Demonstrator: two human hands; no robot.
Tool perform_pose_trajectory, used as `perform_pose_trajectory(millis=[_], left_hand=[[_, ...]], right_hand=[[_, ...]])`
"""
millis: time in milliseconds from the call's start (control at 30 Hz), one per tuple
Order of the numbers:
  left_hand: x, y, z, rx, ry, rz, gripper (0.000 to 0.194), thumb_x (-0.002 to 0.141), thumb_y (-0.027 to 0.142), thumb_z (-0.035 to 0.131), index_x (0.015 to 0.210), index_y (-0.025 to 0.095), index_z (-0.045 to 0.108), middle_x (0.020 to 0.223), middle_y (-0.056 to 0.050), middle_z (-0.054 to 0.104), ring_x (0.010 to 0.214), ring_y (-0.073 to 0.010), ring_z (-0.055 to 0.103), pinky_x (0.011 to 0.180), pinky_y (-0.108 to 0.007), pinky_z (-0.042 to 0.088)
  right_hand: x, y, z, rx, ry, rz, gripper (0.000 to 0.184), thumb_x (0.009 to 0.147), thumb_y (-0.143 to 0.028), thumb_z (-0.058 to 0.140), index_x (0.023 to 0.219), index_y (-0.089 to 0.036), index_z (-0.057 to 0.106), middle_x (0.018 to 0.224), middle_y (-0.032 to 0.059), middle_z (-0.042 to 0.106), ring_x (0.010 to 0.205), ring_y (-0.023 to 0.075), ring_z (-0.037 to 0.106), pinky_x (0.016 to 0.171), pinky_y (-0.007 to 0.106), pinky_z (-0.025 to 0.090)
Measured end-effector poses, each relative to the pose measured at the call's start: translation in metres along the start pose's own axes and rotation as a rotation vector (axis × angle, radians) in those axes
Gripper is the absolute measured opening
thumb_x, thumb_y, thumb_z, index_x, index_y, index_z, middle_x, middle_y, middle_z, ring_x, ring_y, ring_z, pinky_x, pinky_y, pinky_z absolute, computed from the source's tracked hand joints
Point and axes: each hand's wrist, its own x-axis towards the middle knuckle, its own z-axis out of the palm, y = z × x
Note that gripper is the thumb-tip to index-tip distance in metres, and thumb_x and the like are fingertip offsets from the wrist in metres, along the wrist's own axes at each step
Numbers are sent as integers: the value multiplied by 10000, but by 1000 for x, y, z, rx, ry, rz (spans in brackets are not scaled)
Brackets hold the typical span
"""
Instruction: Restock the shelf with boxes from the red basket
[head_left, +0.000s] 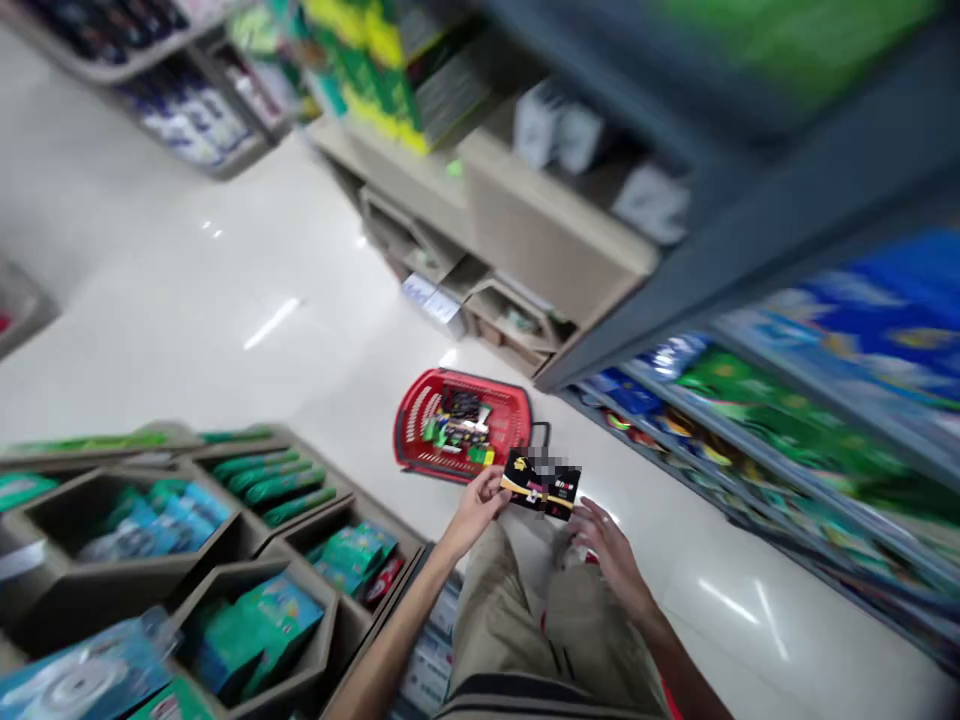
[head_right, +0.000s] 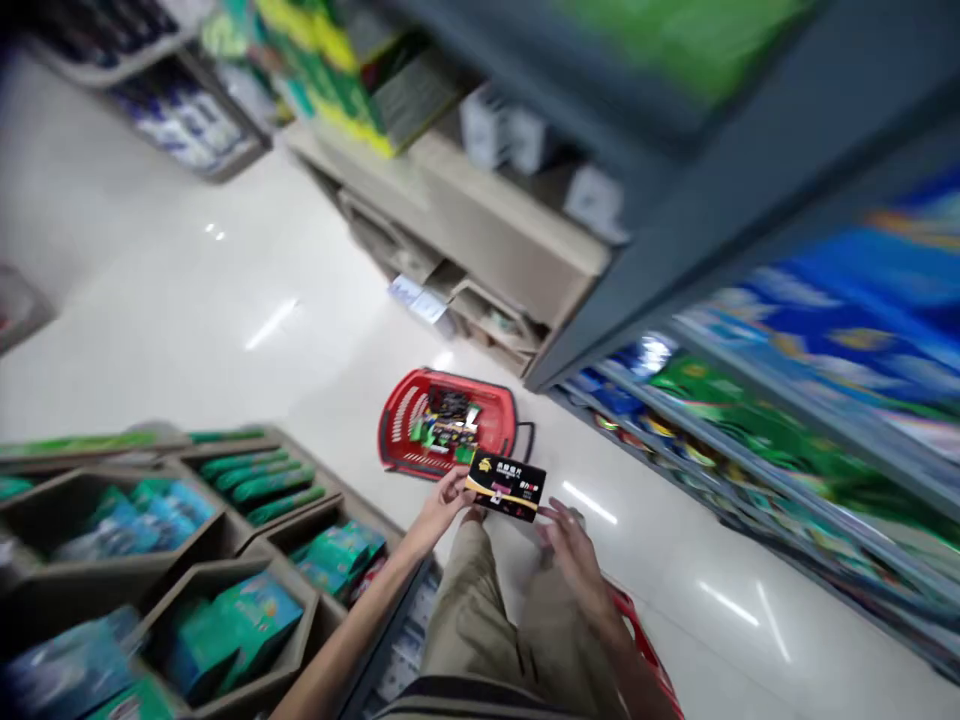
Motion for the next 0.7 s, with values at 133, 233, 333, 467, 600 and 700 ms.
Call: perform_pose_trajectory(millis=[133, 233, 333, 467, 600, 700], left_hand=[[-36, 50, 120, 296, -157, 94, 710, 728, 657, 937, 1240, 233, 690, 1102, -91, 811, 1124, -291, 782, 999, -387, 626], [-51, 68, 221, 475, -293, 173, 684, 812, 674, 878, 1294, 218, 711, 1176, -105, 811, 1207, -316, 773, 1063, -411, 622], [-69, 80, 324, 578, -389, 316, 618, 905, 660, 812, 1304, 194, 738, 1257, -118, 801, 1217, -290, 762, 1083, -386, 608], [-89, 103, 440, 634, -468, 471, 707, 913, 652, 825, 1399, 159, 681, 1046, -82, 797, 1016, -250, 787, 925, -350, 621], [-104, 136, 522, 750, -535, 587, 756, 918, 611, 841, 1483, 143, 658, 999, -78, 817, 954, -240, 791, 860, -337, 624], [-111, 163, 567, 757, -530, 761, 643, 938, 590, 842, 1381, 135, 745, 1249, -142, 829, 1144, -271, 791, 998, -373, 639]], right_hand=[[-59, -35, -95, 209, 118, -186, 622, 881, -748, 876, 1212, -244, 722, 1178, 123, 771, 1068, 293, 751, 873, 404, 640], [-101, -53, -185, 290, 189, -338, 546, 915, -661, 880, 1196, -218, 730, 1147, 92, 768, 970, 217, 720, 840, 331, 599], [-144, -66, -270, 320, 312, -462, 555, 899, -647, 897, 1182, -200, 729, 1129, 88, 770, 974, 204, 716, 872, 322, 596], [-187, -92, -361, 331, 370, -610, 682, 880, -625, 923, 1374, -212, 698, 1048, 52, 740, 898, 183, 701, 851, 325, 615], [-209, -131, -431, 281, 407, -724, 724, 926, -579, 898, 1508, -214, 668, 1029, 32, 715, 880, 162, 691, 823, 298, 620], [-219, -166, -472, 234, 418, -810, 748, 906, -605, 915, 1487, -192, 687, 1005, 33, 727, 847, 167, 686, 774, 299, 627]])
